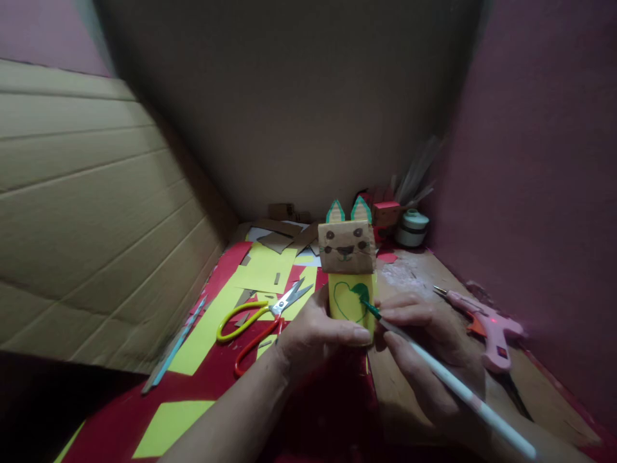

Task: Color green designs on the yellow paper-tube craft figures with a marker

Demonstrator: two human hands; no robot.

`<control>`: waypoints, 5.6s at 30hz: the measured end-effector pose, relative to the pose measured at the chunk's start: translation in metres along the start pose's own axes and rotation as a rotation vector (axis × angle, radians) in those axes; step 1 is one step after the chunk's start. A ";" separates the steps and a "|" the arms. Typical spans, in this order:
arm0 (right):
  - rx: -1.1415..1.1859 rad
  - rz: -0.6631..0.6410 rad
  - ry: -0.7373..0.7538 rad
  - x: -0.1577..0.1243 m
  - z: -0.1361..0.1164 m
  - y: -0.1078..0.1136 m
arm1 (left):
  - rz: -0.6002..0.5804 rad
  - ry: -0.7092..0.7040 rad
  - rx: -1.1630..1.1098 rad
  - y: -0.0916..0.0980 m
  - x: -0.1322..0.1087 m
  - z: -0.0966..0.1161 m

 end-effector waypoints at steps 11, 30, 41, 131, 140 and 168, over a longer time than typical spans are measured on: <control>-0.008 0.060 -0.017 0.000 0.000 0.004 | -0.010 0.019 0.005 0.000 -0.003 -0.003; -0.054 0.054 -0.009 0.000 0.001 0.001 | 0.003 0.001 -0.011 -0.002 -0.001 0.001; -0.080 0.009 0.015 0.003 -0.004 0.000 | 0.045 0.016 0.033 0.006 -0.002 0.000; -0.040 0.011 0.003 0.002 0.000 0.000 | 0.026 -0.012 -0.009 0.003 0.000 0.000; -0.053 0.016 0.008 0.005 -0.003 -0.001 | 0.040 0.003 0.001 0.003 -0.001 0.000; 0.012 0.088 0.009 0.004 -0.003 0.004 | 0.022 0.004 0.033 0.001 -0.001 0.000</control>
Point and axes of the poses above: each hand's wrist, its own x-axis towards the middle knuckle, its own y-axis out of the back of the hand, z = x × y, the point moved 8 cm from there along x, towards the middle knuckle, and after that the axes turned 11 degrees about -z, right-handed, at the moved point
